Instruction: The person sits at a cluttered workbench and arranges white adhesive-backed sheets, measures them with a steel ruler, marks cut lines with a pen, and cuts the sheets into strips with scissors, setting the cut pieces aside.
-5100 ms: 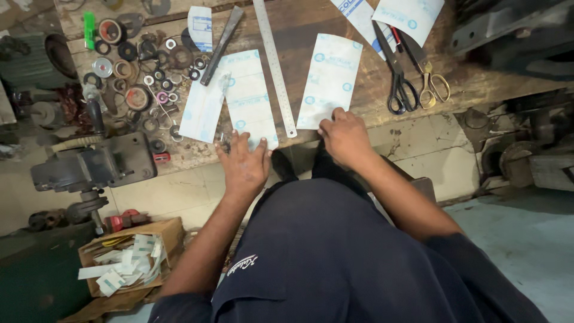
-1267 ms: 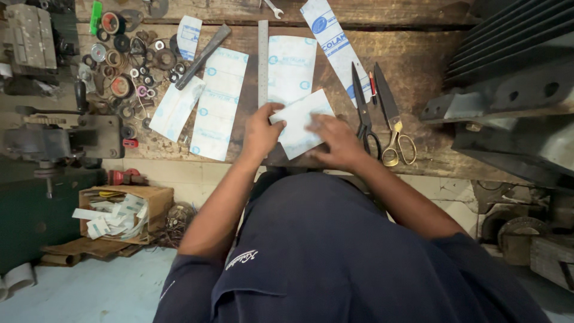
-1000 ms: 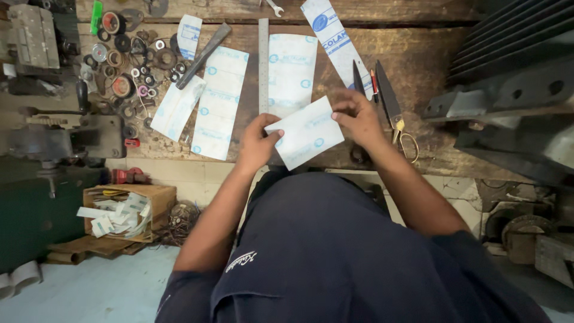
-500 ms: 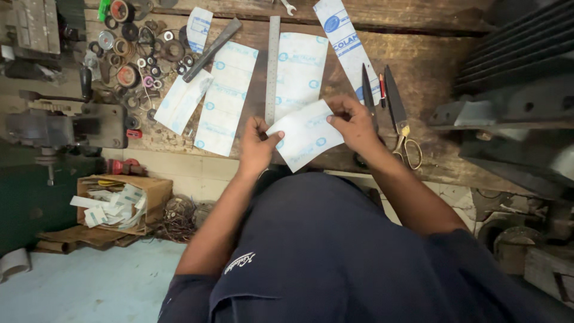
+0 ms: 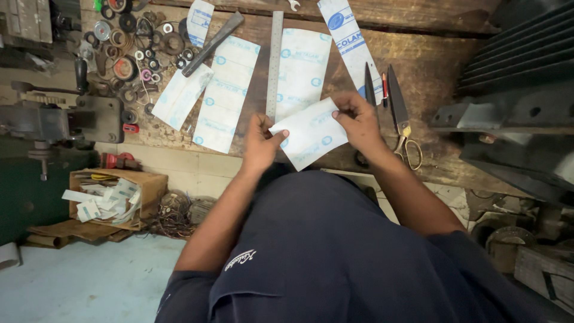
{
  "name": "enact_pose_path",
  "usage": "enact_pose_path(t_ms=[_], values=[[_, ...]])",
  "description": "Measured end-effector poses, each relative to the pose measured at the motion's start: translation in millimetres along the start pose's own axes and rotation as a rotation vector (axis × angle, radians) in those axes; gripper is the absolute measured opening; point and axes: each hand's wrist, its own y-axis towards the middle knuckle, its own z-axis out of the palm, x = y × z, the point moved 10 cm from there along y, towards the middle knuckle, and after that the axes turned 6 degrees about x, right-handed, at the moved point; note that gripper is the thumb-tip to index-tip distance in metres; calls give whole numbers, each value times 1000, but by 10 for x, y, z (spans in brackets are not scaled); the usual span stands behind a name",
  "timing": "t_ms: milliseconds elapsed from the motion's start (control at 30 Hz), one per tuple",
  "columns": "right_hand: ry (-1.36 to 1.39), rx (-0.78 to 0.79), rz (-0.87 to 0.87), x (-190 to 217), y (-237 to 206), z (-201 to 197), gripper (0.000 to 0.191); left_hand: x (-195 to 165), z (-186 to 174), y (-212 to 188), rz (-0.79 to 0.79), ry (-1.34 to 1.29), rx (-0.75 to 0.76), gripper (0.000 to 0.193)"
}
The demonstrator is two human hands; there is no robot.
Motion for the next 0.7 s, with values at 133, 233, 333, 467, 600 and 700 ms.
enact_pose_path(t_ms=[133, 233, 333, 467, 600, 700], values=[[-142, 69, -112, 91, -16, 43, 20, 32, -6, -4, -6, -23, 10, 40], [-42, -13, 25, -69, -33, -10, 26, 23, -2, -6, 18, -37, 22, 41], [-52, -27, 87, -122, -38, -9, 21, 17, -1, -28, 21, -16, 21, 41], [-174, 53, -92, 74, -39, 27, 15, 10, 4, -32, 7, -13, 20, 41], [-29, 4, 28, -107, -45, -40, 26, 18, 11, -31, -15, -13, 16, 39], [-105, 31, -44, -34, -33, -30, 18, -8, 23, -46, 9, -3, 19, 39]])
